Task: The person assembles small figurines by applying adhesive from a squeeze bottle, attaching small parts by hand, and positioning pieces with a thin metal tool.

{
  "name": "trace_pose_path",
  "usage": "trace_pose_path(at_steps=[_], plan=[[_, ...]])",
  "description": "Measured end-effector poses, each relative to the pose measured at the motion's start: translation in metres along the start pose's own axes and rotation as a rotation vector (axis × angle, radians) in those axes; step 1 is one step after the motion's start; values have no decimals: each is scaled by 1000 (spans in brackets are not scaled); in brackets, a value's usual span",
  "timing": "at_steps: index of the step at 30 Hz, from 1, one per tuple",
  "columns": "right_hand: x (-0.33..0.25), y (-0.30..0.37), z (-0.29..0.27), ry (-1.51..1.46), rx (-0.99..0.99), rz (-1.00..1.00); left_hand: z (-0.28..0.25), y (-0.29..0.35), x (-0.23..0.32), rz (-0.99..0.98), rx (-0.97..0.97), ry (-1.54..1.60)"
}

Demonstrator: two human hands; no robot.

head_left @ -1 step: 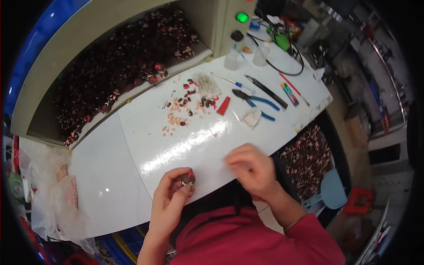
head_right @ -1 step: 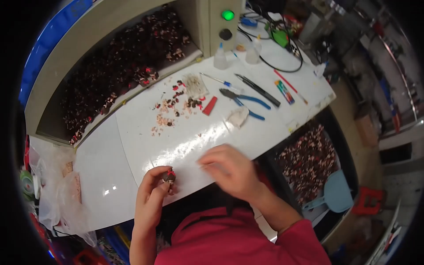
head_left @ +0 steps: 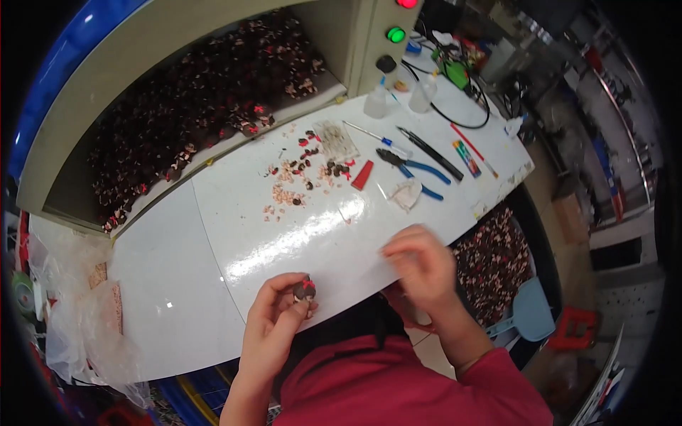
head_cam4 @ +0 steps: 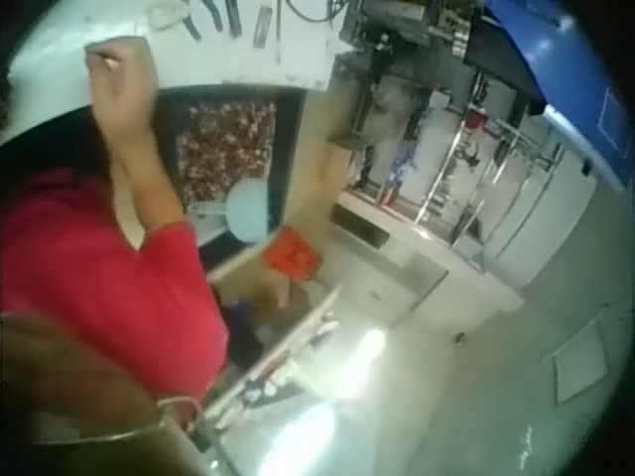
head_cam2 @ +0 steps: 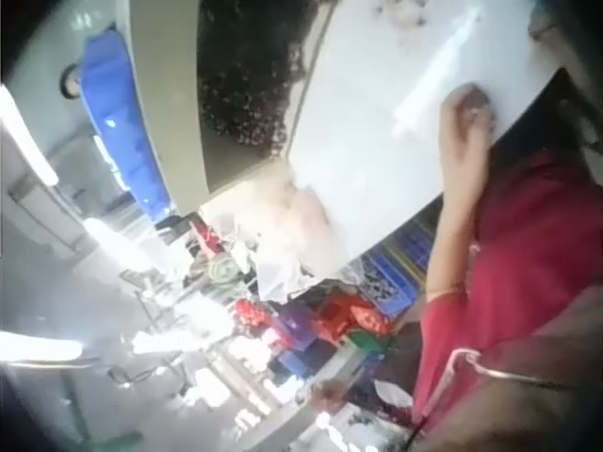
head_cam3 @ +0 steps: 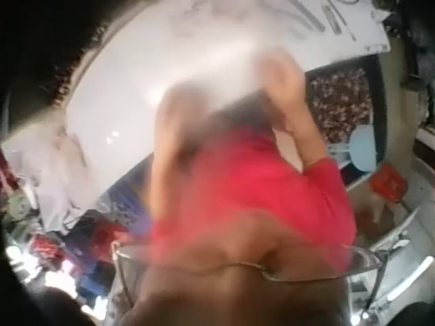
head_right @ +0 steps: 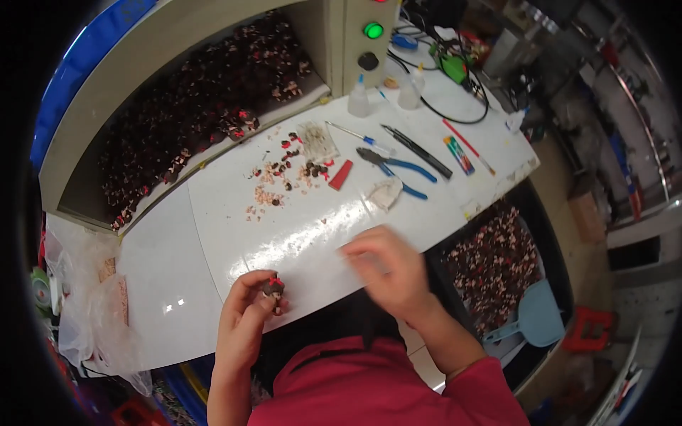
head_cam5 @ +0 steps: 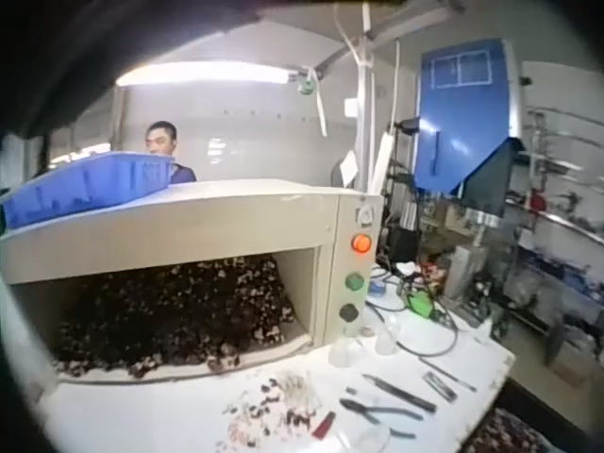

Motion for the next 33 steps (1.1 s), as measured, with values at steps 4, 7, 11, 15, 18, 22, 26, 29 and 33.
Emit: trace_pose_path(at_steps=[4, 7, 11, 15, 18, 22, 26, 29, 33], plan=[[10, -29, -47, 62, 269, -12, -5, 3, -8, -67, -95, 243], [27, -63, -75, 102, 334, -39, -5, 6, -6, -123, -98, 320], [44, -121, -73, 339, 262, -18, -7, 10, -5, -54, -25, 377], [84, -168, -57, 393, 101, 10, -9, 11, -14, -72, -29, 366], [118, -184, -50, 606, -58, 109, -12, 8, -24, -48, -91, 376], [98, -171, -48, 599, -59, 134, -20, 9, -30, -90, -93, 450], [35, -103, -7, 160, -152, 102, -26, 8, -35, -69, -126, 477], [-2, -58, 12, 206, -275, 28, -29, 8, -38, -79, -144, 487], [-29, -30, 24, 311, -455, -109, -26, 9, -38, -79, -152, 468]])
Point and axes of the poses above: each hand's wrist, its own y-axis away from the middle knuckle, its own z-axis out of the palm, x = y × z, the point moved 5 cm from there along -y, towards the middle knuckle, and after that the axes turned 15 degrees about -y, right-handed, at the moved point
